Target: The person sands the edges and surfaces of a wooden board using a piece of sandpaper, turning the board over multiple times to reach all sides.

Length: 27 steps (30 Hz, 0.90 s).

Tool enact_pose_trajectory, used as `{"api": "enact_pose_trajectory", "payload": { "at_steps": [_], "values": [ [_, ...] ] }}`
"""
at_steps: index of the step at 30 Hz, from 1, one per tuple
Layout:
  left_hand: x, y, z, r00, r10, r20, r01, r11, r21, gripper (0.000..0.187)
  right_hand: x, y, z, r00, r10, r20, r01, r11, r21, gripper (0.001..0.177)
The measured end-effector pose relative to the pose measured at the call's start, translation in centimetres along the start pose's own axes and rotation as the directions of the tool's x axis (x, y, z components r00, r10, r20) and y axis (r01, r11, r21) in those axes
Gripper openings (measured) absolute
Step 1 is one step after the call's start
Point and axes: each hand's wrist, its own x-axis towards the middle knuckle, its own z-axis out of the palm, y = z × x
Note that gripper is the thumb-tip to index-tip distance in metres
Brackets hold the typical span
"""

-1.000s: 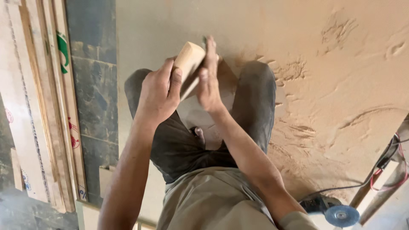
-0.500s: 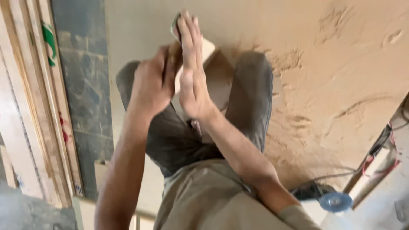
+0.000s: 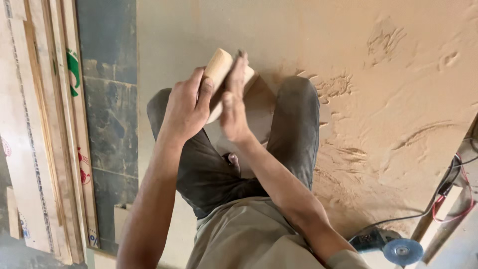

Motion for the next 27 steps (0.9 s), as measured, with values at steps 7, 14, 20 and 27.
{"api": "enact_pose_trajectory", "payload": {
  "at_steps": [7, 14, 20, 27],
  "values": [
    [0.0, 0.4, 0.5, 0.999, -0.048, 0.002, 0.048, 0.999, 0.021, 0.033, 0.6, -0.7, -0.6, 0.999, 0.049, 0.009, -0.049, 0.999, 0.019, 0.079],
    [-0.1, 0.4, 0.7, 0.996, -0.084, 0.029, 0.082, 0.996, 0.043, 0.031, 0.4, -1.0, -0.7, 0.999, 0.046, -0.001, -0.046, 0.999, -0.009, 0.077],
    [-0.8, 0.3, 0.6, 0.999, -0.04, 0.033, 0.04, 0.999, 0.0, 0.028, -1.1, -1.3, 0.3, 1.0, -0.007, -0.021, 0.005, 0.999, -0.054, 0.075],
    [-0.6, 1.3, 0.4, 0.996, -0.077, 0.042, 0.077, 0.997, 0.01, 0.03, 0.4, -1.9, -1.5, 0.999, 0.048, 0.001, -0.048, 0.998, 0.028, 0.075]
  ]
}}
